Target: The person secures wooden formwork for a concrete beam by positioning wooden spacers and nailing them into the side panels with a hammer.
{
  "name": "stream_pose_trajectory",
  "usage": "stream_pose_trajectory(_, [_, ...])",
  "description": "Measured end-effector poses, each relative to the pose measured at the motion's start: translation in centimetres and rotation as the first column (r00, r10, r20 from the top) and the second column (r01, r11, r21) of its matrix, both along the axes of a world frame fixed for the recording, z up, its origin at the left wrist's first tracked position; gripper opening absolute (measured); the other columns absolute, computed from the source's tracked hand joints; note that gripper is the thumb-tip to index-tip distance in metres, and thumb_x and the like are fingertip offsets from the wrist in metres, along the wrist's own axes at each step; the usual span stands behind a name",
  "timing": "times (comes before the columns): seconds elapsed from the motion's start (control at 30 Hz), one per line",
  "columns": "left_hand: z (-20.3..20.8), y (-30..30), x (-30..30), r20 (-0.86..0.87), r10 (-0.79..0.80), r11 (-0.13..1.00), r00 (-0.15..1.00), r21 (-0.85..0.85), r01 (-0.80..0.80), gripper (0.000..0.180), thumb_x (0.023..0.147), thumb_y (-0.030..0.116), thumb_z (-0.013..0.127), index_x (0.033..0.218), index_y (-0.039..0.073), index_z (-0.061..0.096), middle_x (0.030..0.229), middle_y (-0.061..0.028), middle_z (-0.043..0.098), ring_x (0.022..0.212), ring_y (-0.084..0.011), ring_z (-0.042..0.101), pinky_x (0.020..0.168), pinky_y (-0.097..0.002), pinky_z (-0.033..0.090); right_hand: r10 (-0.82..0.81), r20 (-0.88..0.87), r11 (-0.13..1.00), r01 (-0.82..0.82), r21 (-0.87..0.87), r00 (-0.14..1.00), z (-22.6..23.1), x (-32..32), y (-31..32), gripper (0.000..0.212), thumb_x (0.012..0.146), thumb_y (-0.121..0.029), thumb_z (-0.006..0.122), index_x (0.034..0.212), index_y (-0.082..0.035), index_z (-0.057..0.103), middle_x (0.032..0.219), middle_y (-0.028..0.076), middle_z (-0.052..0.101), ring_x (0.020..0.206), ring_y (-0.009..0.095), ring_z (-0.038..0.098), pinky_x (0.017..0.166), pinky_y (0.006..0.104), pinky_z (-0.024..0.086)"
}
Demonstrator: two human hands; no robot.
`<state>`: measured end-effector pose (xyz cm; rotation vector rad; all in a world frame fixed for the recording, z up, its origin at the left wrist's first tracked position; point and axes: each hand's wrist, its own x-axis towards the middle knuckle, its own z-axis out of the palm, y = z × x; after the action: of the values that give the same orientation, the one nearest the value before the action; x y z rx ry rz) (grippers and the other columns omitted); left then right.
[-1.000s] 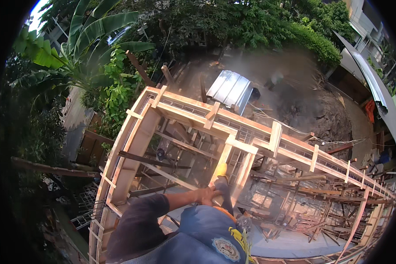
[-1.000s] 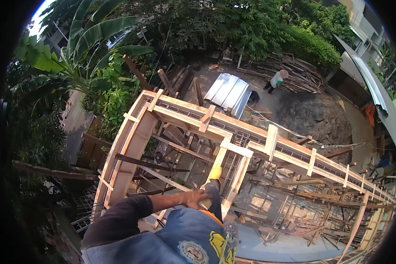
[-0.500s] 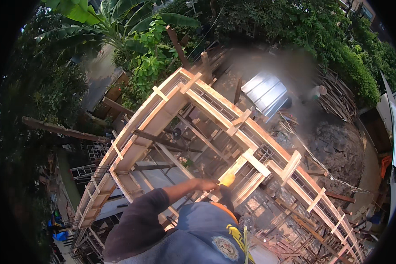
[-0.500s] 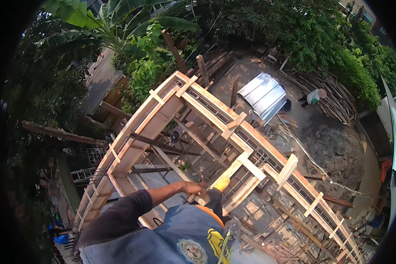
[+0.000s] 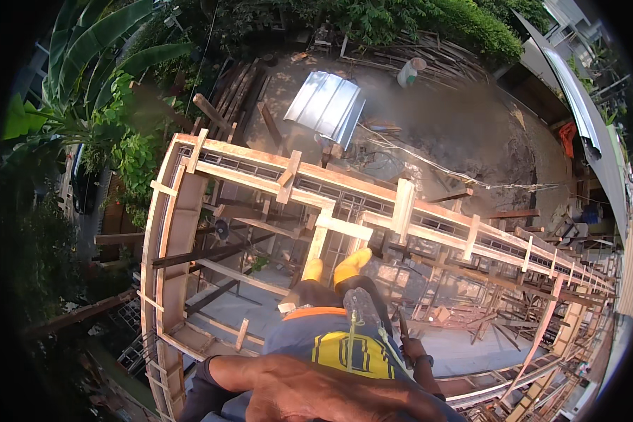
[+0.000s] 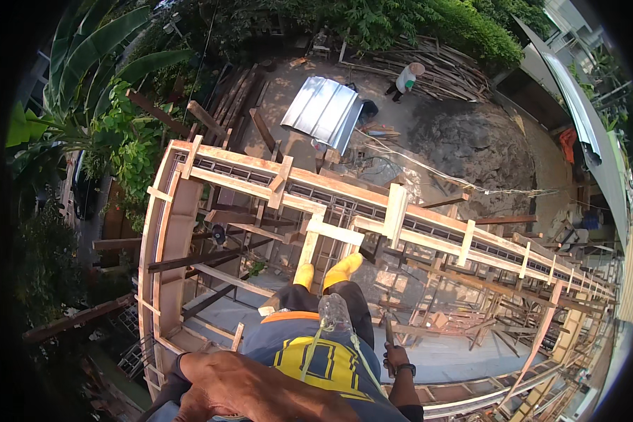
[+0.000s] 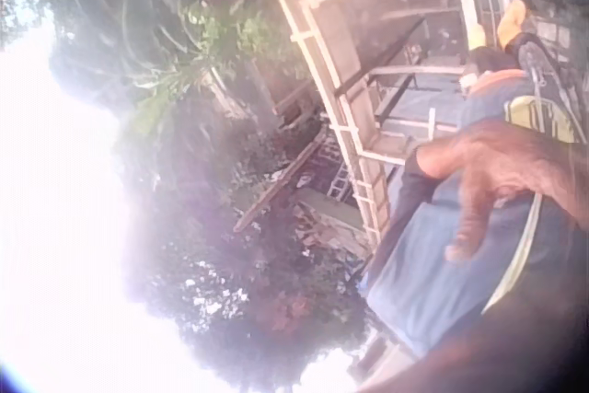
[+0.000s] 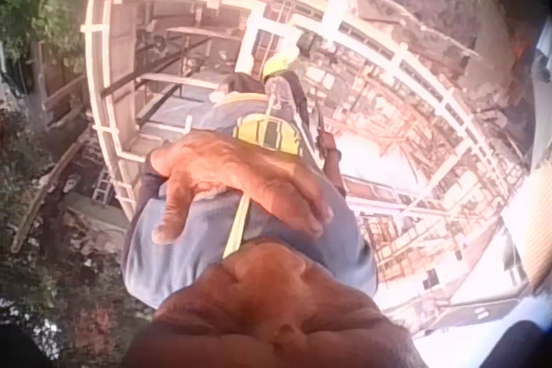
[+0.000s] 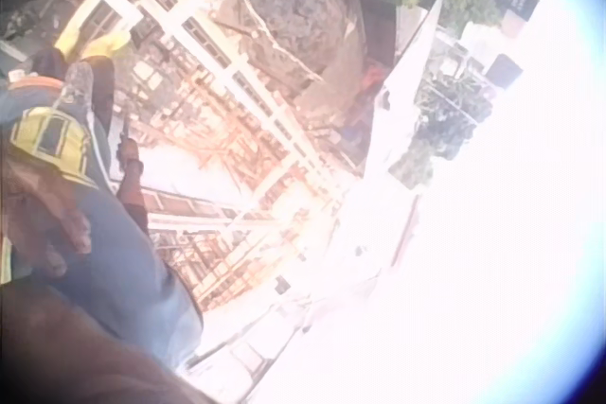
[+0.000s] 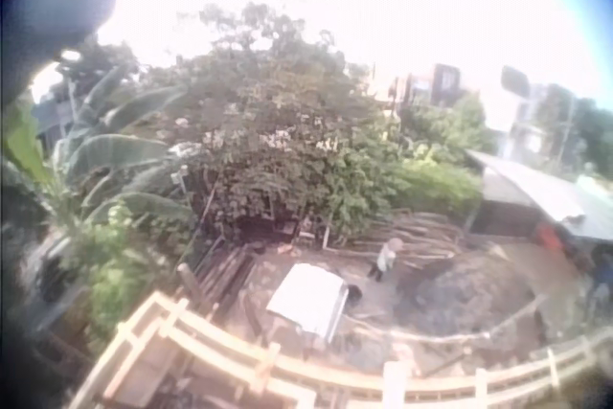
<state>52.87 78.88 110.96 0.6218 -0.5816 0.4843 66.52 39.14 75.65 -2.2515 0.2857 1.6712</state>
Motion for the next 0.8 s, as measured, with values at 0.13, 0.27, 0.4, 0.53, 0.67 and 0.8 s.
stream_pose_trajectory(0.13, [1.3, -1.5, 6.1, 0.162, -0.02, 0.998, 0.987, -0.052, 0.029, 0.132, 0.071, 0.095, 0.053, 0.138, -0.019, 0.047, 0.139, -0.0386, 0.048, 0.138, -0.0504, 0.038, 0.105, -0.063, 0.038, -0.219, 0.025, 0.976, 0.219, -0.003, 0.975, -0.2, 5.6, 1.5, 0.041, 0.098, -0.04, 0.062, 0.107, 0.0, 0.058, 0.079, 0.006, 0.058, 0.054, 0.015, 0.056, 0.046, 0.0343, 0.052])
stream_pose_trajectory(0.27, [0.8, -2.3, 11.4, 0.2, 0.072, 0.994, 0.977, -0.094, -0.054, 0.132, 0.072, 0.096, 0.049, 0.135, -0.021, 0.049, 0.14, -0.0419, 0.045, 0.134, -0.0544, 0.041, 0.102, -0.0649, 0.04, -0.313, 0.054, 0.949, 0.31, 0.054, 0.948, 0.0, 9.3, 3.8, 0.039, 0.098, -0.039, 0.063, 0.107, -0.002, 0.057, 0.08, 0.004, 0.055, 0.053, 0.013, 0.054, 0.046, 0.033, 0.052])
stream_pose_trajectory(0.4, [-0.3, -1.0, 13.9, 0.102, 0.149, 0.988, 0.984, -0.067, -0.142, 0.12, 0.075, 0.09, 0.056, 0.13, -0.017, 0.057, 0.128, -0.0416, 0.055, 0.123, -0.054, 0.052, 0.093, -0.0669, 0.045, -0.287, 0.028, 0.957, 0.285, 0.048, 0.958, -0.3, 12.2, 6.3, 0.038, 0.097, -0.037, 0.062, 0.105, -0.001, 0.055, 0.081, 0.005, 0.055, 0.057, 0.014, 0.055, 0.048, 0.032, 0.05])
stream_pose_trajectory(0.53, [-0.8, 5.7, 15.8, -0.06, 0.126, 0.986, 0.99, -0.1, -0.132, 0.095, 0.077, 0.082, 0.064, 0.114, -0.005, 0.072, 0.108, -0.0332, 0.066, 0.113, -0.0483, 0.057, 0.087, -0.0581, 0.05, -0.279, -0.005, 0.96, 0.279, 0.006, 0.96, -1.8, 12.7, 5.8, 0.035, 0.095, -0.032, 0.067, 0.103, 0.0, 0.056, 0.078, 0.005, 0.055, 0.055, 0.015, 0.055, 0.046, 0.0328, 0.05])
stream_pose_trajectory(0.67, [-1.7, 9.1, 17.5, -0.145, 0.008, 1.0, 0.989, -0.013, -0.01, 0.101, 0.075, 0.086, 0.062, 0.12, -0.004, 0.069, 0.114, -0.0276, 0.065, 0.109, -0.0408, 0.059, 0.087, -0.0509, 0.049, -0.278, -0.079, 0.959, 0.273, -0.072, 0.957, -2.8, 11.6, 4.9, 0.034, 0.095, -0.031, 0.068, 0.1, 0.001, 0.057, 0.076, 0.005, 0.056, 0.053, 0.015, 0.055, 0.046, 0.0334, 0.051])
stream_pose_trajectory(0.8, [-0.3, 9.4, 21.6, -0.123, -0.001, 0.993, 0.992, -0.121, -0.014, 0.111, 0.072, 0.089, 0.06, 0.125, -0.009, 0.064, 0.119, -0.029, 0.06, 0.113, -0.0403, 0.059, 0.091, -0.0493, 0.05, -0.316, -0.083, 0.943, 0.304, -0.137, 0.945, -2.2, 9.4, 6.8, 0.038, 0.093, -0.033, 0.071, 0.097, 0.002, 0.058, 0.075, 0.007, 0.059, 0.053, 0.017, 0.057, 0.044, 0.0347, 0.052])
